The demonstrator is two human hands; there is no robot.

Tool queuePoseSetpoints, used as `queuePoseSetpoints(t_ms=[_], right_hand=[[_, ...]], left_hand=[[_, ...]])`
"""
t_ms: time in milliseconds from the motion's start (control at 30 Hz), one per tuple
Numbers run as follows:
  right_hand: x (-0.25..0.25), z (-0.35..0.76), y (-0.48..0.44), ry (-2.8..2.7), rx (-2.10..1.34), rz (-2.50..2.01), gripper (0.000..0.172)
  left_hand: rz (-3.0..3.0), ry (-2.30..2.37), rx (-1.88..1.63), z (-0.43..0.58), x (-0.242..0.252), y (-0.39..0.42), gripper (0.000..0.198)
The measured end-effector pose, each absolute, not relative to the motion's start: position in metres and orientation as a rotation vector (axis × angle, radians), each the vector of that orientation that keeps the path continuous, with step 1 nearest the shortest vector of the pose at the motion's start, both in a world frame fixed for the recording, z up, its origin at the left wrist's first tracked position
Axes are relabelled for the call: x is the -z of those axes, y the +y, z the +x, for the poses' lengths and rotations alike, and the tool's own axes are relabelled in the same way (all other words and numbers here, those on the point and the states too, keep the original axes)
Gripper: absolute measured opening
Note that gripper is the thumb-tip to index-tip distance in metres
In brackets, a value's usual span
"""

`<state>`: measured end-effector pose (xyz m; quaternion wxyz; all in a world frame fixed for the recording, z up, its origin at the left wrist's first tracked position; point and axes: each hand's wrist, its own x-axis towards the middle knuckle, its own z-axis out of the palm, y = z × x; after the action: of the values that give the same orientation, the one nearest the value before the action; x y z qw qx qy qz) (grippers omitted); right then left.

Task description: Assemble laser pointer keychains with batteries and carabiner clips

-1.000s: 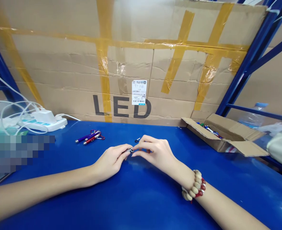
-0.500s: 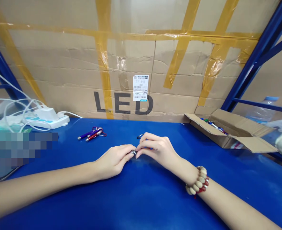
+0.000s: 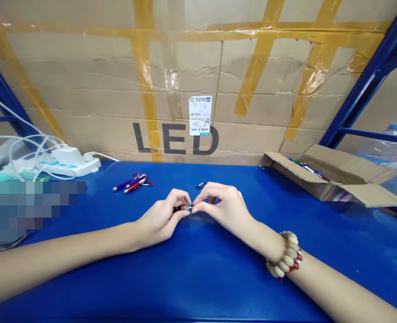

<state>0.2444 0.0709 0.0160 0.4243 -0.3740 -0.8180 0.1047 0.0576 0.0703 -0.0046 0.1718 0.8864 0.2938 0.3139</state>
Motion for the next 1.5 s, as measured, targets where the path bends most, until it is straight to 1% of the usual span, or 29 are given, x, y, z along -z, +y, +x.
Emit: queuePoseSetpoints(t_ms=[100, 200, 300, 400, 500, 633, 733, 800, 967, 1033, 1100, 1200, 1400, 1500], right_hand=[[-0.013, 0.239, 0.070, -1.954, -0.385, -1.122, 0.017], [-0.010, 0.235, 0.071, -1.881, -0.645, -1.264, 0.021], [-0.010, 0.234, 0.072, -1.848, -0.801, -1.275, 0.028], [-0.010, 0.233, 0.074, -1.836, -0.838, -1.223, 0.030], [-0.011, 0.232, 0.076, -1.834, -0.796, -1.223, 0.031], [-0.013, 0.229, 0.073, -1.831, -0.752, -1.257, 0.031], [-0.018, 0.227, 0.069, -1.815, -0.759, -1.205, 0.031], [-0.024, 0.226, 0.068, -1.807, -0.704, -1.126, 0.031], [-0.044, 0.242, 0.078, -1.674, -0.612, -1.038, 0.033], [-0.055, 0.262, 0.089, -1.565, -0.612, -1.062, 0.035], [-0.066, 0.293, 0.103, -1.472, -0.575, -1.119, 0.036], [-0.081, 0.353, 0.121, -1.327, -0.499, -1.249, 0.032], [-0.097, 0.470, 0.127, -1.193, -0.391, -1.637, 0.015], [-0.096, 0.501, 0.123, -1.221, -0.357, -1.881, 0.012]], left_hand=[[2.550, 0.895, -0.939, 0.057, 0.006, 0.072, 0.017], [2.566, 0.966, -0.951, 0.058, 0.006, 0.072, 0.016], [2.573, 1.040, -0.926, 0.060, 0.004, 0.072, 0.018], [2.568, 1.094, -0.919, 0.061, 0.003, 0.070, 0.020], [2.539, 1.117, -0.952, 0.061, 0.002, 0.069, 0.019], [2.527, 1.153, -1.014, 0.061, -0.001, 0.066, 0.010], [2.505, 1.144, -1.054, 0.060, -0.004, 0.064, 0.008], [2.487, 1.114, -1.074, 0.060, -0.006, 0.065, 0.010], [2.465, 1.031, -1.089, 0.060, -0.009, 0.067, 0.029], [2.452, 1.060, -1.116, 0.059, -0.012, 0.069, 0.028], [2.436, 1.137, -1.147, 0.057, -0.014, 0.072, 0.021], [2.372, 1.235, -1.138, 0.054, -0.017, 0.076, 0.020], [2.260, 1.270, -1.023, 0.057, -0.016, 0.079, 0.026], [2.229, 1.290, -1.003, 0.060, -0.015, 0.080, 0.029]])
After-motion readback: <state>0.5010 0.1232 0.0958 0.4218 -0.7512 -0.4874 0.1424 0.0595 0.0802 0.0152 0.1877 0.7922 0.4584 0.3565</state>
